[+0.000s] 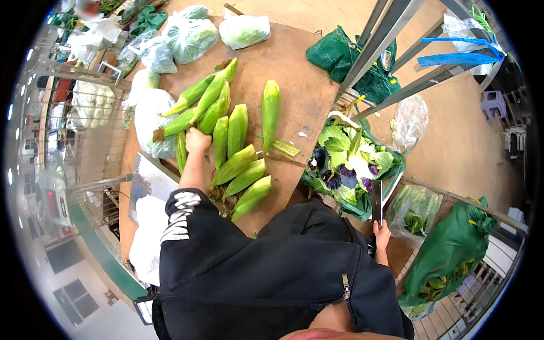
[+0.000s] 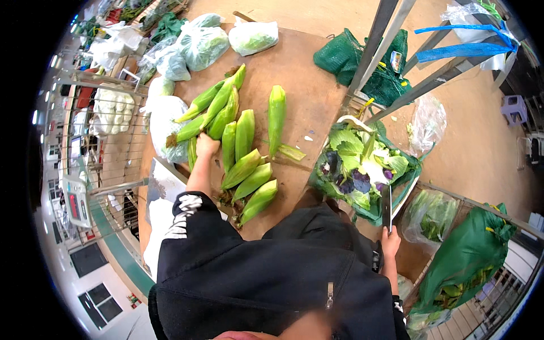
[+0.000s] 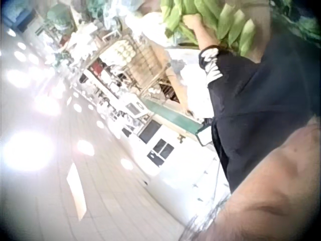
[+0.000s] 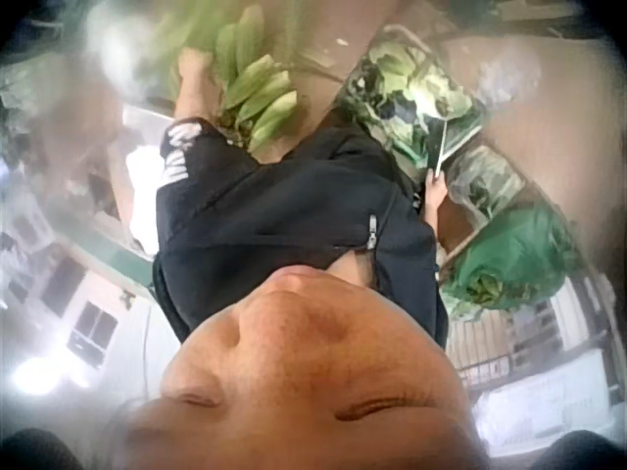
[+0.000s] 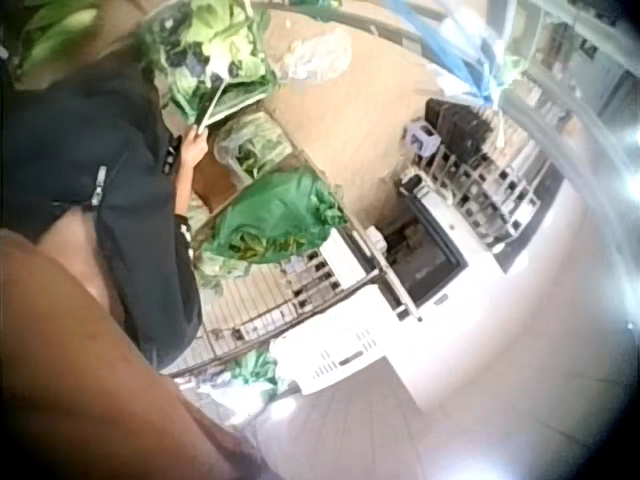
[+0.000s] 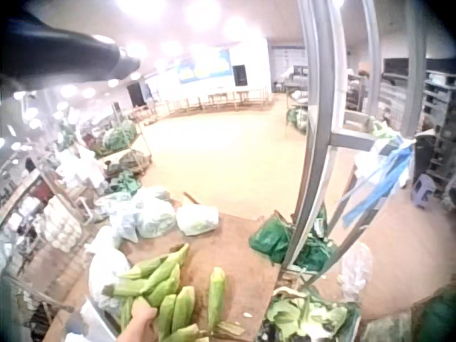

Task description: The person uses a tablet to manage orders, then selects corn cobs from a large sack, trims their ends with a knife, and places them into plastic bags. The bags are weighed on a scale, labeled with a printer, and set aside on the counter.

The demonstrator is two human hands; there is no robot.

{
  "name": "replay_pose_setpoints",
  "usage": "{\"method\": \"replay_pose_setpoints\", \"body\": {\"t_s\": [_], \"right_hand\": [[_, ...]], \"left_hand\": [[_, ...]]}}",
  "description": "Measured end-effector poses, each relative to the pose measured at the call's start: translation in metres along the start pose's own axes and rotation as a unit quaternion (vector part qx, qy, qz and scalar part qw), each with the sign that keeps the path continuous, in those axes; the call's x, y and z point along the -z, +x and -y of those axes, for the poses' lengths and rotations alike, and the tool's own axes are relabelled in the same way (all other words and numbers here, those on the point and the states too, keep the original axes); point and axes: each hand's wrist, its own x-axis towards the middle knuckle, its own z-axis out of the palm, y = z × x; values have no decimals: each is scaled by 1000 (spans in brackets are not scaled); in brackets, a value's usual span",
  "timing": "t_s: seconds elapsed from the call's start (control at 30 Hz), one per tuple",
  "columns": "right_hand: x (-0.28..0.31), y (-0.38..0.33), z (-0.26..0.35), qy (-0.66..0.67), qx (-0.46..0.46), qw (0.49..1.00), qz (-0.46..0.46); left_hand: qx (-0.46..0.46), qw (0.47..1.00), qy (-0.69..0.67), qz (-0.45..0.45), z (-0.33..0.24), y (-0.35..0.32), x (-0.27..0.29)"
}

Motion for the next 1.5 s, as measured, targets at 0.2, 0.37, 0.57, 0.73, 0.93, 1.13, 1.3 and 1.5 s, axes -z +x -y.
{"method": "replay_pose_setpoints", "body": {"t_s": [0.2,0.37,0.57,0.73,0.93,1.13,1.3,1.5], "right_hand": [[16,9,38,-10,2,1000,5],[15,21,51,-43,-22,999,16],[30,31,128,148,53,987,-44],[125,-3,194,242,313,881,-259],[45,11,6,10,-93,994,-64],[56,-3,-16,26,-120,991,-50],[3,-23,-59,-9,-95,995,-24],[-15,-5,-37,-69,-68,994,55]], "left_hand": [[-153,968,-124,156,47,37,0],[-280,960,20,12,-43,-53,100],[-372,925,-31,65,-128,-212,89],[-470,874,-48,112,-205,-322,47],[-542,829,-45,135,-261,-377,44],[-446,877,-111,142,-186,-339,57],[-331,937,-110,-19,-76,-240,71],[-295,933,-187,-89,-36,-116,31]]}}
